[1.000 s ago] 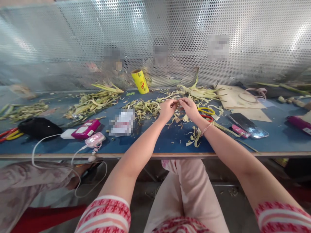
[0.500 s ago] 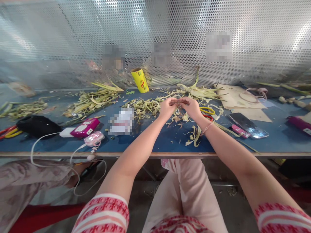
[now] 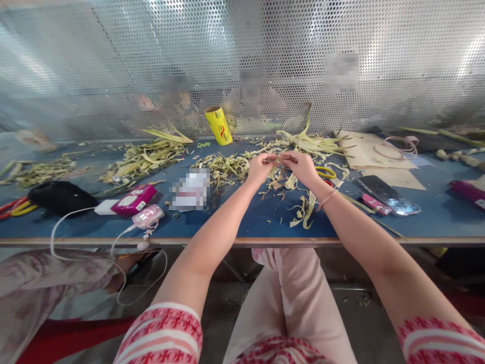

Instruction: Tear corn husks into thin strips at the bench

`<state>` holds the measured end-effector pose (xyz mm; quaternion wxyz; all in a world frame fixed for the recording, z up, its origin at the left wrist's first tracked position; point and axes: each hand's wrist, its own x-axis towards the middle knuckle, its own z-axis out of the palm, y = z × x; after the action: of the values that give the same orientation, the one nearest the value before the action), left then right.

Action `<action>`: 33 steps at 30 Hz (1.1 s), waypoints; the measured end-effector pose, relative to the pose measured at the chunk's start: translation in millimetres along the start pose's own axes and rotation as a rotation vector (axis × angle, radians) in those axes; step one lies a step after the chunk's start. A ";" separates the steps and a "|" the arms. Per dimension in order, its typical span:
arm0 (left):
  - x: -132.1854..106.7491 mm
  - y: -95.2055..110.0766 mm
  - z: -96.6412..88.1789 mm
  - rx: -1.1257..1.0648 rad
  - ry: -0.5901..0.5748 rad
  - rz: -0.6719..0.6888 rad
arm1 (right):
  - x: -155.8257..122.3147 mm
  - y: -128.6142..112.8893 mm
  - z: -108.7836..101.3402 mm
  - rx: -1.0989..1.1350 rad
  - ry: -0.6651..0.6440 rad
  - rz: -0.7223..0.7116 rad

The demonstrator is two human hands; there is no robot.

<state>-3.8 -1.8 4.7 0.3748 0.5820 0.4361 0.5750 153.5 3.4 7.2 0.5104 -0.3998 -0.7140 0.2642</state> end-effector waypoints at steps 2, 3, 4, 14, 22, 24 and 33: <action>1.5 -3.1 1.2 -0.032 -0.013 -0.030 | -0.7 -2.6 -2.5 -0.056 -0.006 -0.017; 2.0 -4.3 1.7 -0.042 -0.020 -0.039 | -0.8 -3.3 -3.2 -0.075 -0.011 -0.022; 2.3 -5.1 2.1 -0.047 -0.025 -0.046 | -0.7 -3.5 -3.4 -0.091 -0.020 -0.025; -4.0 1.4 1.1 -0.056 -0.094 -0.080 | -5.5 -5.7 -0.4 -0.260 -0.082 -0.113; -9.7 7.7 6.6 -0.308 -0.087 -0.241 | -5.1 -6.5 1.3 -0.385 -0.056 -0.247; -11.0 10.2 6.8 -0.334 -0.083 -0.252 | -5.5 -5.2 1.9 -0.384 -0.064 -0.265; -8.3 8.4 3.9 -0.330 -0.086 -0.277 | -5.5 -5.6 -1.3 -0.332 -0.088 -0.265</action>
<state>1.1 -12.2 9.6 0.5587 0.4713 0.3955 0.5561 153.9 -4.2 9.2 0.4360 -0.3692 -0.8157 0.0908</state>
